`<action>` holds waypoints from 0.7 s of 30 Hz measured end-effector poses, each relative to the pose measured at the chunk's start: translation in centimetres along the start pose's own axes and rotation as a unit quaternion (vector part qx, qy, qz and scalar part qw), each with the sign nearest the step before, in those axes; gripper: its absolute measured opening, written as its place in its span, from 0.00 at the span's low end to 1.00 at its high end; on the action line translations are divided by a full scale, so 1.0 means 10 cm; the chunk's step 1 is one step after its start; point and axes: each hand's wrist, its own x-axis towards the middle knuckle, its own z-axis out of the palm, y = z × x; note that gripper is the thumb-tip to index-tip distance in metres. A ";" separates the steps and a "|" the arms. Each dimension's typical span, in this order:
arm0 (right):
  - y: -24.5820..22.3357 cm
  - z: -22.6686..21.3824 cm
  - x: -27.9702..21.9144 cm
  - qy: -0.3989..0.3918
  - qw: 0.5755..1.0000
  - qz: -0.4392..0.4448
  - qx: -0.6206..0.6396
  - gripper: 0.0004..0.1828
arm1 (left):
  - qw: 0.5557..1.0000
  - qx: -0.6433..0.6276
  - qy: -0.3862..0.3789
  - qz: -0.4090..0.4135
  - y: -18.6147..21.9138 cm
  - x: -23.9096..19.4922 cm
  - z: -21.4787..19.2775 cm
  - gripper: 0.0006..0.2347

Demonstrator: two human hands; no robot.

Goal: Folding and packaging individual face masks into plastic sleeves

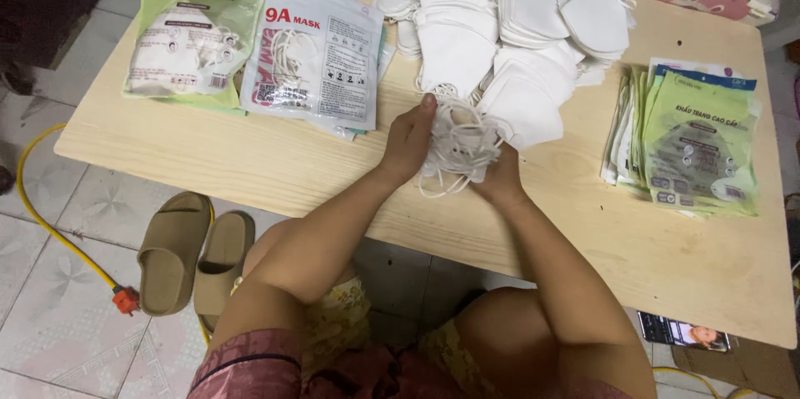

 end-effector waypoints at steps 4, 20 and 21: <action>0.30 -0.07 -0.09 -0.010 1.000 0.017 -0.021 0.25 | 0.992 0.089 -0.065 -0.067 0.75 -0.30 -0.07 0.39; -0.53 -0.29 0.02 0.027 0.886 -0.260 -0.384 0.24 | 0.931 -0.237 -0.141 -0.240 0.82 -0.34 -0.08 0.30; -0.63 -0.28 0.02 0.011 0.866 -0.257 -0.428 0.26 | 0.932 -0.256 -0.124 -0.224 0.85 -0.35 -0.10 0.29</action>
